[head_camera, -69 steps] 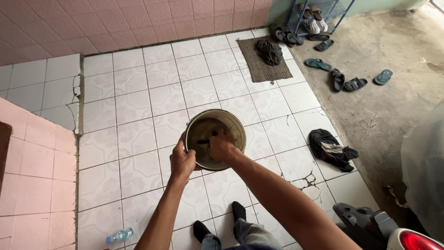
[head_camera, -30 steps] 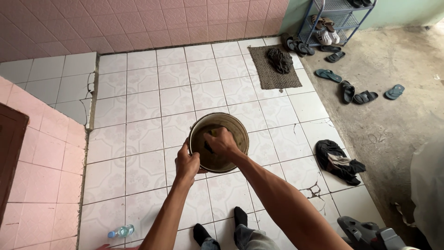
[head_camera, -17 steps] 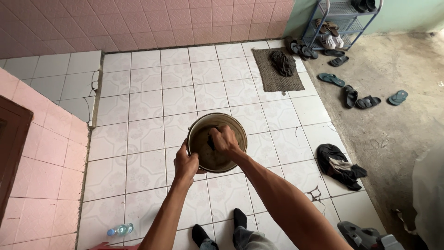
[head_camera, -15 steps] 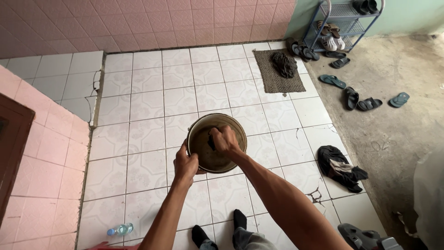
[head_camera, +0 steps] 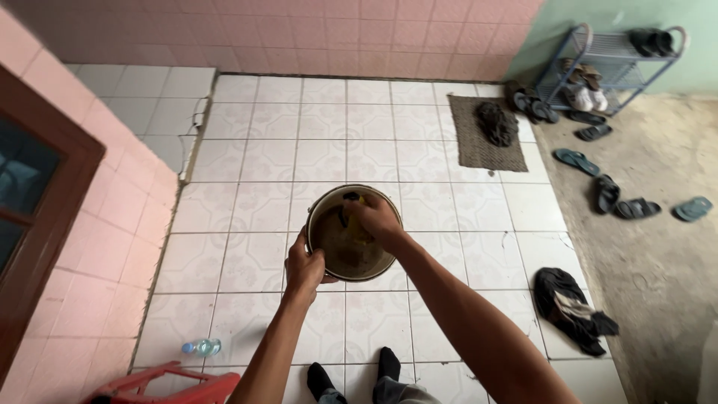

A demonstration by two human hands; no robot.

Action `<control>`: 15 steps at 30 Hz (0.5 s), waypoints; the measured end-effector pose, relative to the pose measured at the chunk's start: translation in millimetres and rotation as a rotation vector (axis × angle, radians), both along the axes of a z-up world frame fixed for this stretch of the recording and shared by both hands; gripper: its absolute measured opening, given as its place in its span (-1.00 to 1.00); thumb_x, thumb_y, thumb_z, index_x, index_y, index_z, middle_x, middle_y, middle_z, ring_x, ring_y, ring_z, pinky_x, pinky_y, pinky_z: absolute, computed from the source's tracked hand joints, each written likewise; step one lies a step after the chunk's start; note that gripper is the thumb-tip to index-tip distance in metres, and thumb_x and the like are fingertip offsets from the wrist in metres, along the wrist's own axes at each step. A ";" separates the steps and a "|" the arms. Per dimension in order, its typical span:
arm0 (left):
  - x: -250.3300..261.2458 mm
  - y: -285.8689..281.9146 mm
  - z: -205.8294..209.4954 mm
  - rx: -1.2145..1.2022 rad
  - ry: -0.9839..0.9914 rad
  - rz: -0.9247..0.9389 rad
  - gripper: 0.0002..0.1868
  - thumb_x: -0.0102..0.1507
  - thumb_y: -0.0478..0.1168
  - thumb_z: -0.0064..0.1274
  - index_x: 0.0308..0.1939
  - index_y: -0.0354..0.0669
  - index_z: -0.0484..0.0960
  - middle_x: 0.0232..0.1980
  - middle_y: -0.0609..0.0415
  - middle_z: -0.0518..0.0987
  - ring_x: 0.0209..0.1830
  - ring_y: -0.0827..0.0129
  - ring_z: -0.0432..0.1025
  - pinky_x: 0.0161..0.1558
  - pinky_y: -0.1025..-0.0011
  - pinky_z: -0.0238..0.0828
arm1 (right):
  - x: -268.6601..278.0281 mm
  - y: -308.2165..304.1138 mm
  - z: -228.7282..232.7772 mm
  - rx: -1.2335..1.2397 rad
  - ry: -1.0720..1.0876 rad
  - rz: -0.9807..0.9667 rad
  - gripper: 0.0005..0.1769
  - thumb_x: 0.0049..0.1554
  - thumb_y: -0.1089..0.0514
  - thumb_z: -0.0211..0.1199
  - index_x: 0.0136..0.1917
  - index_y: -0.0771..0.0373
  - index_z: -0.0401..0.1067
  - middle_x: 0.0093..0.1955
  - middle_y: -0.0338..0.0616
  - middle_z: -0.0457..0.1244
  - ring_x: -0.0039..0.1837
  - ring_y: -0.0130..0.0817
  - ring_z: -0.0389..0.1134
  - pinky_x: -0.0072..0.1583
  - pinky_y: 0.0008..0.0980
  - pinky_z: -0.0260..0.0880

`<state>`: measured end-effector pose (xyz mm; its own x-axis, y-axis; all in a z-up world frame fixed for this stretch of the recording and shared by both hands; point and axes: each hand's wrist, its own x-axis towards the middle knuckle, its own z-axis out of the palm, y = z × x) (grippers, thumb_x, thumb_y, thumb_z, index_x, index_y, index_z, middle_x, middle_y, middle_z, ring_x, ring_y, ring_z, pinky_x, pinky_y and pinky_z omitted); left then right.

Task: The person wipes a wooden-framed window with a yellow cloth, then dips the cloth in a bucket of water, adds water from a bottle, and continues wiping the window and frame. The person moves a red plastic stool to reach higher sections of the window.

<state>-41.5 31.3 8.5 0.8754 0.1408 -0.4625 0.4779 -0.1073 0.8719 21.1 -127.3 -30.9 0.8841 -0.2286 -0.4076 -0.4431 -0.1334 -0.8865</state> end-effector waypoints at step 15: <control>-11.3 35.4 -14.8 -0.009 0.046 0.210 -0.27 0.23 -0.40 -0.22 0.54 0.00 0.26 0.17 -0.66 0.47 -0.12 -0.38 0.57 -0.36 0.08 0.74 | 16.7 33.7 -3.4 0.751 0.341 0.157 -0.28 0.06 -0.24 0.39 0.29 0.30 0.42 0.07 0.10 0.39 -0.04 -0.02 0.41 -0.23 -0.25 0.36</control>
